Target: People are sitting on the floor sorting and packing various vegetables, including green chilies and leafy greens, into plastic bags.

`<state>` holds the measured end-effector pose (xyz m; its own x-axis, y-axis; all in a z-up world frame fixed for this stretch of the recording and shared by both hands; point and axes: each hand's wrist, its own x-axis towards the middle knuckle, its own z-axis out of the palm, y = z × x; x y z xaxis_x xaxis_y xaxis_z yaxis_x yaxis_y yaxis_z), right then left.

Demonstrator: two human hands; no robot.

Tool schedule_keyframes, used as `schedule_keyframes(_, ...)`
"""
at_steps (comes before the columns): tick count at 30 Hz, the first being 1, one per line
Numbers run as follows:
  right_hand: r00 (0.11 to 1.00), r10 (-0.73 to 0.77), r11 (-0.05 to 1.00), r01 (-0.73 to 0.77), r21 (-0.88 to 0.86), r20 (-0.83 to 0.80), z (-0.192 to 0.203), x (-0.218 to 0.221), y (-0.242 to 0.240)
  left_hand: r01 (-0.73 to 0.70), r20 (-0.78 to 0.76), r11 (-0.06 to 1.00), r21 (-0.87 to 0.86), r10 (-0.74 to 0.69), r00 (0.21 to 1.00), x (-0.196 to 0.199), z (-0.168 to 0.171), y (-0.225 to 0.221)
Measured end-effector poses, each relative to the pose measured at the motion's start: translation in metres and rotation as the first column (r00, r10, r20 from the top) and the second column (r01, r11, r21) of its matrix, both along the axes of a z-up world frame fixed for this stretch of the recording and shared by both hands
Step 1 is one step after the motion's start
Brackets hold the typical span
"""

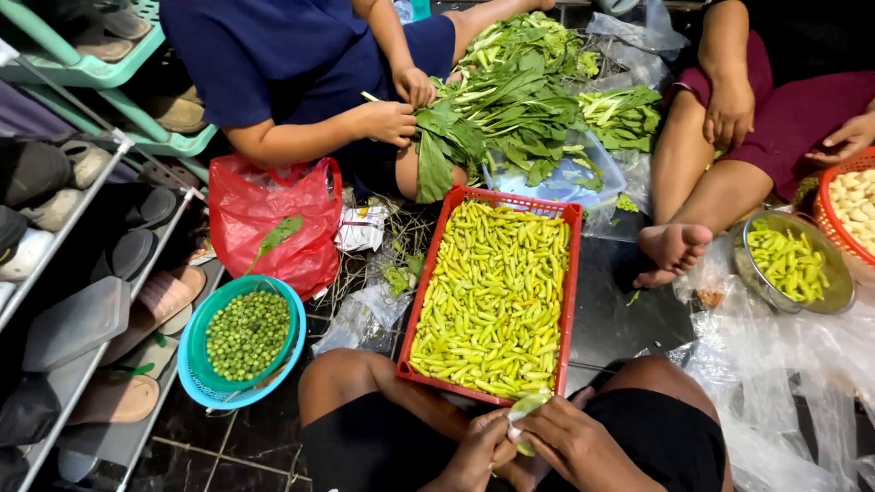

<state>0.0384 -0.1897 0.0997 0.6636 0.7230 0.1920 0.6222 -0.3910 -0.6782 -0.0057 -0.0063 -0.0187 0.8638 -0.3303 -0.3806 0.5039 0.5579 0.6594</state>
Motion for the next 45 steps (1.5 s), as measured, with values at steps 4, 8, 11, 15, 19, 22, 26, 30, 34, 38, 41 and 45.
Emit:
schedule_keyframes(4,0.996,-0.069,0.981,0.078,-0.179,0.055,-0.018,-0.002,-0.002,-0.015,-0.123,0.997,0.075,0.024,0.992,-0.001,0.004,-0.003)
schedule_keyframes(8,0.998,-0.039,0.989,0.044,-0.140,0.040,-0.005,-0.003,0.004,0.075,-0.051,0.989,0.131,-0.069,0.996,-0.001,0.006,-0.003)
schedule_keyframes(11,1.000,-0.023,0.997,0.022,-0.077,-0.009,0.010,-0.007,0.007,0.068,-0.027,0.971,0.227,-0.063,0.998,-0.003,-0.004,-0.003)
schedule_keyframes(15,0.995,0.087,0.992,-0.082,0.100,-0.046,0.034,-0.005,0.011,-0.006,0.220,0.851,0.525,-0.129,0.967,-0.008,-0.002,0.001)
schedule_keyframes(19,0.978,0.087,0.996,-0.083,0.027,-0.191,0.019,-0.011,0.001,-0.022,0.316,0.854,0.519,-0.168,0.934,-0.010,0.008,0.004)
schedule_keyframes(22,0.987,-0.004,0.990,0.027,0.135,-0.162,0.022,-0.019,0.009,-0.111,0.384,0.856,0.506,-0.109,0.917,-0.008,0.001,0.003)
schedule_keyframes(26,0.895,-0.317,0.924,0.366,0.112,-0.314,-0.020,-0.026,0.011,-0.020,0.096,0.946,0.324,-0.012,0.995,-0.004,-0.005,0.000)
schedule_keyframes(30,0.923,-0.294,0.917,0.346,0.197,-0.249,-0.005,-0.023,0.022,0.007,0.085,0.965,0.261,-0.031,0.996,-0.003,0.015,0.007)
schedule_keyframes(34,0.938,-0.329,0.914,0.346,0.211,-0.112,-0.007,-0.022,0.028,-0.156,0.075,0.976,0.154,0.146,0.986,-0.004,-0.024,-0.001)
schedule_keyframes(38,0.936,-0.344,0.915,0.353,0.194,-0.080,0.000,-0.034,0.029,-0.111,-0.043,0.983,0.150,0.118,0.992,-0.008,-0.013,0.002)
schedule_keyframes(41,0.925,-0.372,0.908,0.380,0.175,-0.079,-0.005,-0.041,0.025,-0.102,-0.004,0.982,0.157,0.104,0.995,-0.005,-0.024,0.002)
schedule_keyframes(45,0.908,-0.396,0.905,0.411,0.109,-0.136,-0.007,-0.042,0.017,-0.031,-0.050,0.985,0.171,0.040,0.998,-0.003,0.015,0.001)
